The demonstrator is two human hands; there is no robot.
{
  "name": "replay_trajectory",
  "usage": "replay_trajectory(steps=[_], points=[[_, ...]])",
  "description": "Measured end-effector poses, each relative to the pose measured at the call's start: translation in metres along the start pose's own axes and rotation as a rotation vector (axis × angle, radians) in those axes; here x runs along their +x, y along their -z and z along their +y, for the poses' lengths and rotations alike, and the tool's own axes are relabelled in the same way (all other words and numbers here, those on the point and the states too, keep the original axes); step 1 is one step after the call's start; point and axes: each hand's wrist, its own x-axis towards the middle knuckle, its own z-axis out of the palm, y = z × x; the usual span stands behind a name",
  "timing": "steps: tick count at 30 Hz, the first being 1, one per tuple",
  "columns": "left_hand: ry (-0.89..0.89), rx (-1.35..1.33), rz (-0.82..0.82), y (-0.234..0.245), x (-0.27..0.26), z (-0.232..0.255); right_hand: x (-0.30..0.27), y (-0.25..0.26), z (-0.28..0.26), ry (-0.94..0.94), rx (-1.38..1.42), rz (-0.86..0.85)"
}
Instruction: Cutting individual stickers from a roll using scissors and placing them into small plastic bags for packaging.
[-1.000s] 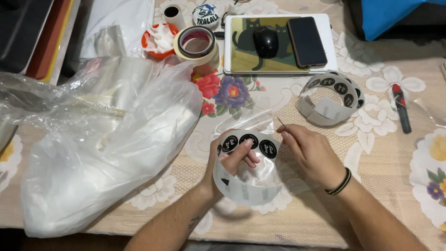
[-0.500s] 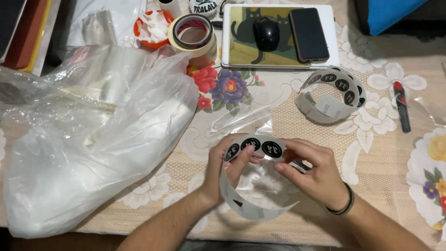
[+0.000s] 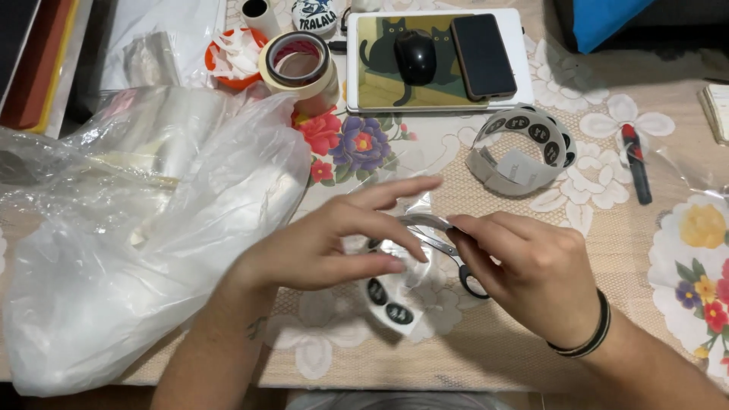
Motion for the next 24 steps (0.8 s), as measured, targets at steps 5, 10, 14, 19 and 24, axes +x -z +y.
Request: replay_trajectory(steps=[5, 10, 14, 19, 24], points=[[-0.032, 0.047, -0.087, -0.007, 0.019, -0.013, -0.001, 0.011, 0.013, -0.220, 0.406, -0.020], [0.009, -0.222, -0.067, -0.007, 0.017, -0.034, -0.045, -0.015, 0.045, -0.250, 0.302, -0.251], [0.057, -0.275, -0.082, -0.006, 0.017, -0.040, -0.080, -0.053, 0.051, -0.267, 0.044, -0.519], [0.080, -0.246, -0.092, -0.003, 0.016, -0.040, -0.071, -0.063, 0.056, -0.278, 0.063, -0.497], [0.113, -0.124, -0.015, -0.001, 0.014, -0.035, -0.062, -0.065, 0.067, -0.139, 0.010, -0.665]])
